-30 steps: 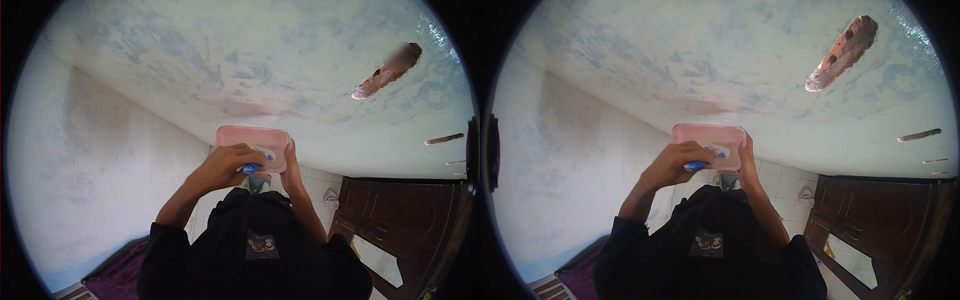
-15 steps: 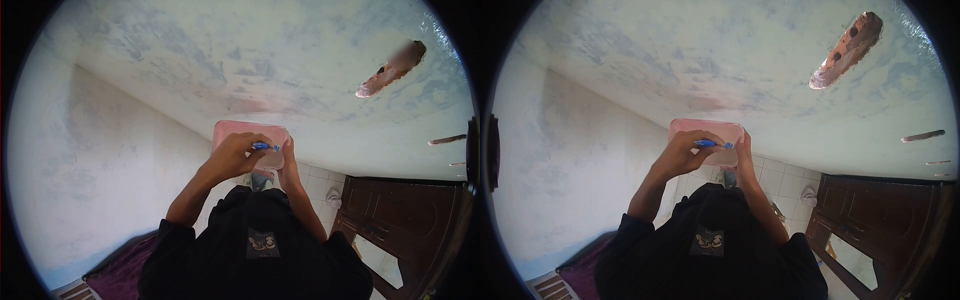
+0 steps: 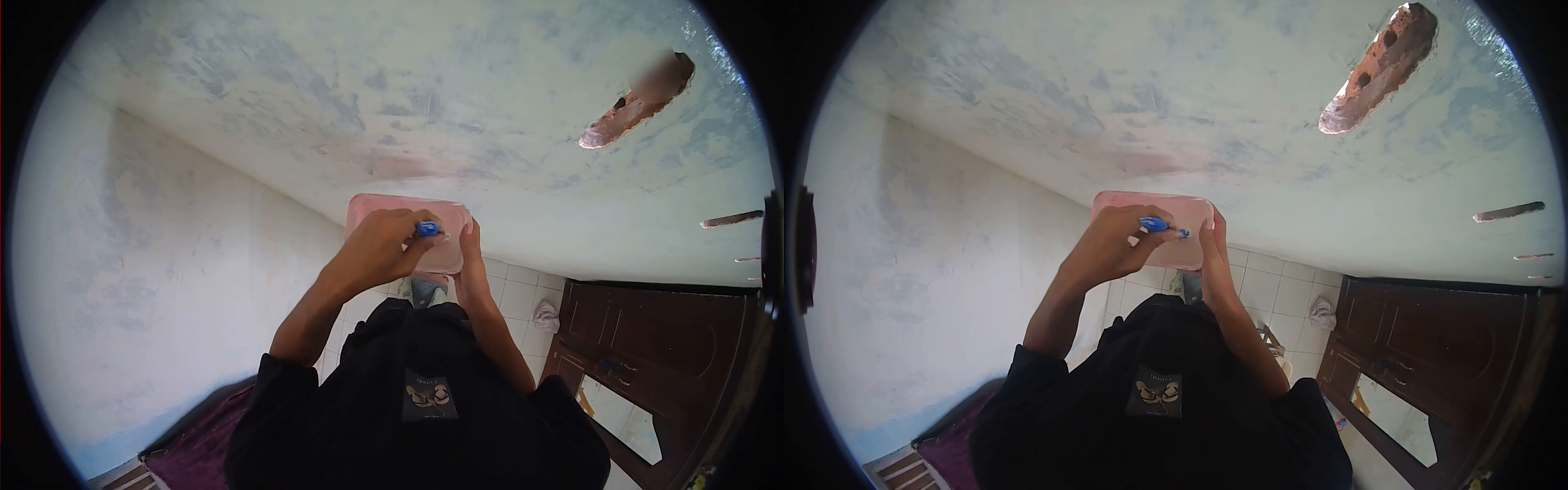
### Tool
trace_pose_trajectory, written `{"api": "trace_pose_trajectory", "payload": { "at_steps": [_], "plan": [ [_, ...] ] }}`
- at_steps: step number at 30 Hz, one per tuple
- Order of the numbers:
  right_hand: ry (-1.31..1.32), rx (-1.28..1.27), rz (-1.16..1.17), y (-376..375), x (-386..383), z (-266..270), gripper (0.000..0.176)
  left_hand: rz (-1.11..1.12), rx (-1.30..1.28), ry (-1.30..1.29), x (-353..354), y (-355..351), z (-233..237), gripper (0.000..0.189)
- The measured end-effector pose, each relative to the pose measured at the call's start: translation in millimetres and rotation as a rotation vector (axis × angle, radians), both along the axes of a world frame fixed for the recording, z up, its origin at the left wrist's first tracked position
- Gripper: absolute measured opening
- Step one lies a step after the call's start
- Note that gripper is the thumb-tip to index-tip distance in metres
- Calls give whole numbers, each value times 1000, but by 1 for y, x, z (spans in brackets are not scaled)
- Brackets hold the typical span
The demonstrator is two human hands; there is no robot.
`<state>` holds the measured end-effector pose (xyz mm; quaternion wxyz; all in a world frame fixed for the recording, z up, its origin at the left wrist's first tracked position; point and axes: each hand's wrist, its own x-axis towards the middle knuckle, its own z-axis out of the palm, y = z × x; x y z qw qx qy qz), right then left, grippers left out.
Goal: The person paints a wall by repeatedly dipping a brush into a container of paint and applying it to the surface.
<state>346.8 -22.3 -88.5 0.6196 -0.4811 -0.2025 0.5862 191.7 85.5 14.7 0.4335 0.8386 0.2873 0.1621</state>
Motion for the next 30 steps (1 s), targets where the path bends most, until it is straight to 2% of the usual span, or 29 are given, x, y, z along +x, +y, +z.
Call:
{"api": "trace_pose_trajectory", "payload": {
  "at_steps": [4,7,13,16,19,22,25,28,30],
  "plan": [
    [-35,8,1,0,1,-1,75,-78,-137,115,3,0,17,18],
    [-50,1,1,2,-2,-2,78,-100,-1,29,11,-5,3,17],
    [-93,-39,-23,-3,2,12,77,-22,23,-73,0,-3,4,16],
    [-92,-19,-8,-2,2,12,76,-91,-146,34,1,-5,20,15],
    [-73,-14,-10,-2,0,6,74,-133,-29,110,5,-7,5,14],
    [-83,-56,-49,-4,-2,9,72,-72,89,-5,2,-7,-3,15],
    [-65,-50,-58,-5,0,17,70,-27,118,-69,-8,-1,12,16],
    [-28,-31,-58,-3,-1,18,68,-54,-50,-25,-17,9,28,16],
    [4,-7,-74,-1,-2,15,66,-99,-66,88,-13,6,25,14]
  ]
}}
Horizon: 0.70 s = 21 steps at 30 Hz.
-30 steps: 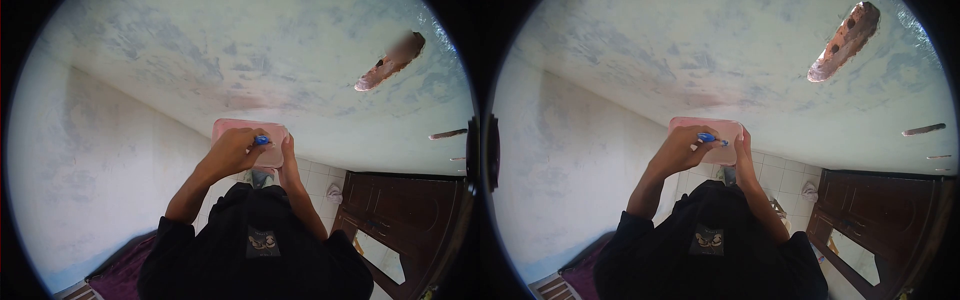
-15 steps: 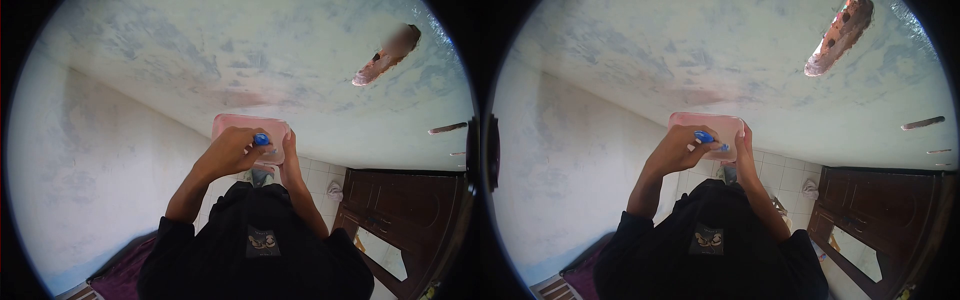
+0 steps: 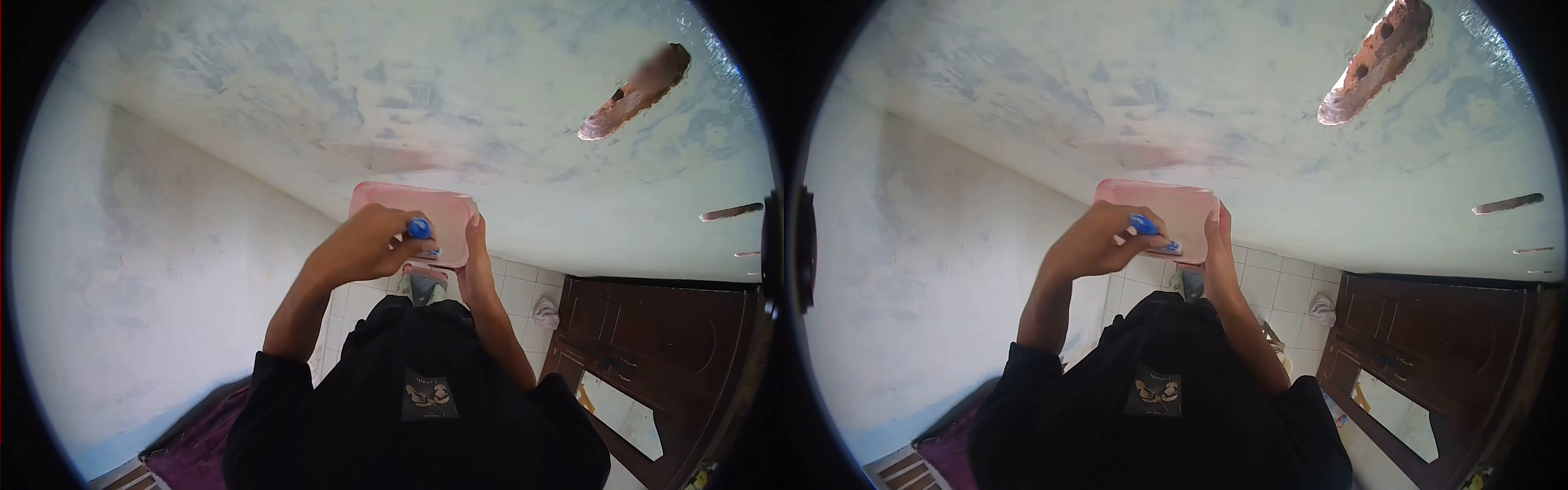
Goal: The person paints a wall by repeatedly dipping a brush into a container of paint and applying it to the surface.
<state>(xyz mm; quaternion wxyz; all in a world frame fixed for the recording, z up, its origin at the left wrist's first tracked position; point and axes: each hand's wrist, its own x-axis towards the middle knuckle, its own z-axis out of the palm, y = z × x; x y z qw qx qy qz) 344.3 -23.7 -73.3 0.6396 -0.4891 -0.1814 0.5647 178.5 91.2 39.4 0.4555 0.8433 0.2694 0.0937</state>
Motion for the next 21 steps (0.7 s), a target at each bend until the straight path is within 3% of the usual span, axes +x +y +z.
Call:
{"api": "trace_pose_trajectory", "payload": {
  "at_steps": [5,11,14,21],
  "plan": [
    [-7,-21,37,0,2,2,67,33,103,-89,2,3,-18,13],
    [-3,-11,26,-1,3,10,70,42,98,-95,-30,26,19,11],
    [41,-16,54,-1,6,6,71,-35,38,13,-34,30,16,11],
    [46,-16,52,-1,5,0,74,37,86,-131,-37,37,13,12]
  ]
}}
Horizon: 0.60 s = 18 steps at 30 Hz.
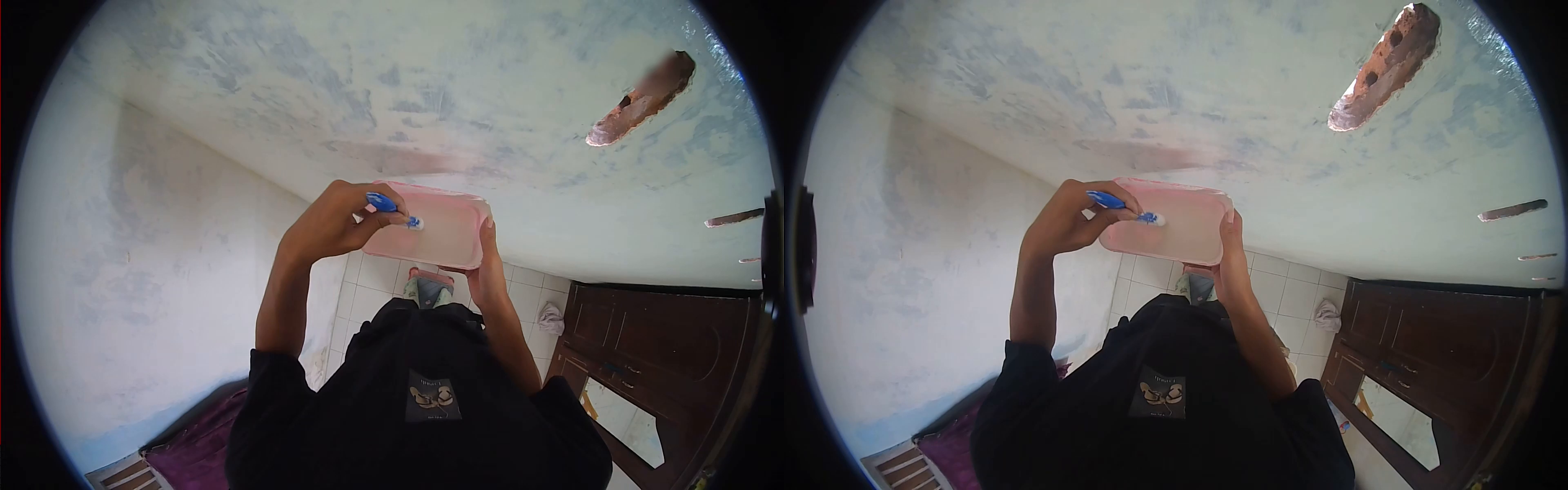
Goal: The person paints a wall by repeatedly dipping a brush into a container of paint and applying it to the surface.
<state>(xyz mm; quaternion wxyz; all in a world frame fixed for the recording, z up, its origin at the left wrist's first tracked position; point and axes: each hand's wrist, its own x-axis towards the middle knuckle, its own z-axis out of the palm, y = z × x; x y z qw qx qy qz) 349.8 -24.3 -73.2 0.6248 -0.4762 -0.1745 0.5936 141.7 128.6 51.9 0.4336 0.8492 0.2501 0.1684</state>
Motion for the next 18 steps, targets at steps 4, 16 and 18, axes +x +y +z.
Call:
{"api": "trace_pose_trajectory", "payload": {
  "at_steps": [4,16,18],
  "plan": [
    [17,-38,-9,-1,-3,14,74,-58,-19,-11,-6,3,14,9],
    [63,-17,53,-6,-4,5,75,-79,-5,2,-8,10,10,11],
    [78,-18,-4,-7,-7,15,73,-83,0,-30,-8,8,12,11]
  ]
}}
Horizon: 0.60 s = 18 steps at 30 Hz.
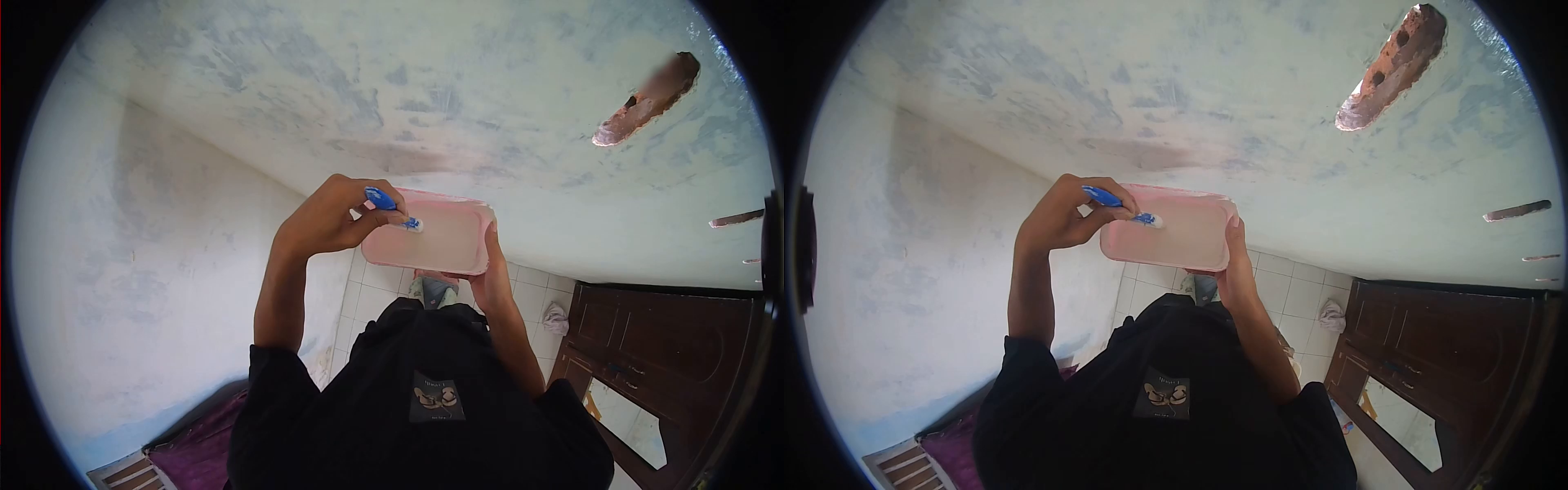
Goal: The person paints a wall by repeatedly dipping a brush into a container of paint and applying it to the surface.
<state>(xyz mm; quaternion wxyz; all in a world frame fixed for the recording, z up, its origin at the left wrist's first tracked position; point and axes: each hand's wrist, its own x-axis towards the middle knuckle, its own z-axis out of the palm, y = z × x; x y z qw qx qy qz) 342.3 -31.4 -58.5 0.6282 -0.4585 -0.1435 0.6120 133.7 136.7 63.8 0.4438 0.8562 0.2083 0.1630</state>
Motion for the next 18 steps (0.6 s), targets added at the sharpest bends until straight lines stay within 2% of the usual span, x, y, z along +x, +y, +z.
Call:
{"api": "trace_pose_trajectory", "payload": {
  "at_steps": [5,8,11,18],
  "plan": [
    [-27,7,-6,-1,-1,-2,71,-88,-33,155,-6,1,4,10],
    [-43,17,9,0,0,-1,70,27,-8,148,-3,-7,7,12],
    [-42,33,23,1,-2,1,69,60,68,-128,-6,-17,1,17],
    [-118,92,53,5,-9,3,68,171,233,-203,8,-28,-22,18]
  ]
}}
